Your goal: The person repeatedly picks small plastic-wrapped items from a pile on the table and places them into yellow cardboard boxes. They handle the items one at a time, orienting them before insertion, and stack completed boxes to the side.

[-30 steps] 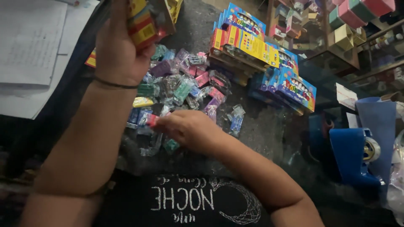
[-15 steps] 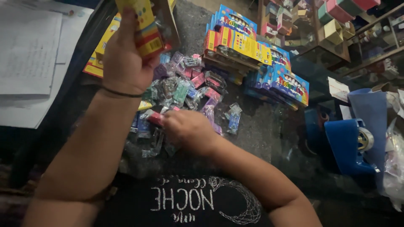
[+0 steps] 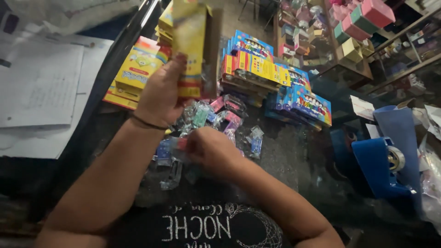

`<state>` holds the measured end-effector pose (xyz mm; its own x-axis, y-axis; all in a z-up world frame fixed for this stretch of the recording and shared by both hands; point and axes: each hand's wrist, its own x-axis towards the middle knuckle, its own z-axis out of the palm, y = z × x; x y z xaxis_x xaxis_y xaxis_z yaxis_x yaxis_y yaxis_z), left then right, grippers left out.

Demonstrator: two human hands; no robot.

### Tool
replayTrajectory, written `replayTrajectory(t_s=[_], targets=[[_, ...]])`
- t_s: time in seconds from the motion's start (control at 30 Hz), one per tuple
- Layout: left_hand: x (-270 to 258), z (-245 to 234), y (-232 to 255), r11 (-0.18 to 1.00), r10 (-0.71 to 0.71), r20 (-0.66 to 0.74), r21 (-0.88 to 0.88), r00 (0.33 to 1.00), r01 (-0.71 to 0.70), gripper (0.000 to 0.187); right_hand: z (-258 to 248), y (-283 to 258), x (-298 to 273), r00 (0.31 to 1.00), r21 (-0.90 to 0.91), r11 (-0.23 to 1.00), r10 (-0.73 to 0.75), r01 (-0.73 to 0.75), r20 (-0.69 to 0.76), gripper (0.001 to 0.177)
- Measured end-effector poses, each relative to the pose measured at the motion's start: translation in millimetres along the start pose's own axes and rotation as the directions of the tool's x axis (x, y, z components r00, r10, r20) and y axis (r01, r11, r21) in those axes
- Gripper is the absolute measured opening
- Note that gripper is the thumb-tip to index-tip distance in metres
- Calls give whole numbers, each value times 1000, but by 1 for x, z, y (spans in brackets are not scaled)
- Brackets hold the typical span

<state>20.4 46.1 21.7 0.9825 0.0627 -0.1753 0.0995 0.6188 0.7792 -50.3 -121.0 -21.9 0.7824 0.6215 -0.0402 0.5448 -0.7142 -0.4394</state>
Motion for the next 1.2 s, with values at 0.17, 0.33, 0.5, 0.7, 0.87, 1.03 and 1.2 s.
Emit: replayTrajectory(t_s=[0.17,0.33,0.5,0.7,0.87,1.03,1.2], targets=[[-12,4,-5,998,-37,91,44,995,34,41,-73,-8,-29,967,357,911,-139,209,-213,23],[-29,12,-2,984,-86,118,168,989,65,45,-111,6,-24,808,555,657,-146,510,-570,27],[-25,11,-13,989,-83,224,140,971,52,43,-105,23,-7,625,94,959,-98,267,-775,31],[-28,14,-13,990,-79,228,135,971,49,42,-105,33,-11,594,-178,977,-210,113,-776,22],[-11,2,-34,973,-125,252,219,960,69,44,-110,31,-11,628,-257,959,-275,122,-728,24],[-15,4,-36,949,-268,249,232,931,212,45,-106,37,-6,686,-269,957,-265,105,-677,17],[-4,1,-46,911,-398,253,226,882,346,44,-107,37,-11,837,62,998,28,7,-546,33]])
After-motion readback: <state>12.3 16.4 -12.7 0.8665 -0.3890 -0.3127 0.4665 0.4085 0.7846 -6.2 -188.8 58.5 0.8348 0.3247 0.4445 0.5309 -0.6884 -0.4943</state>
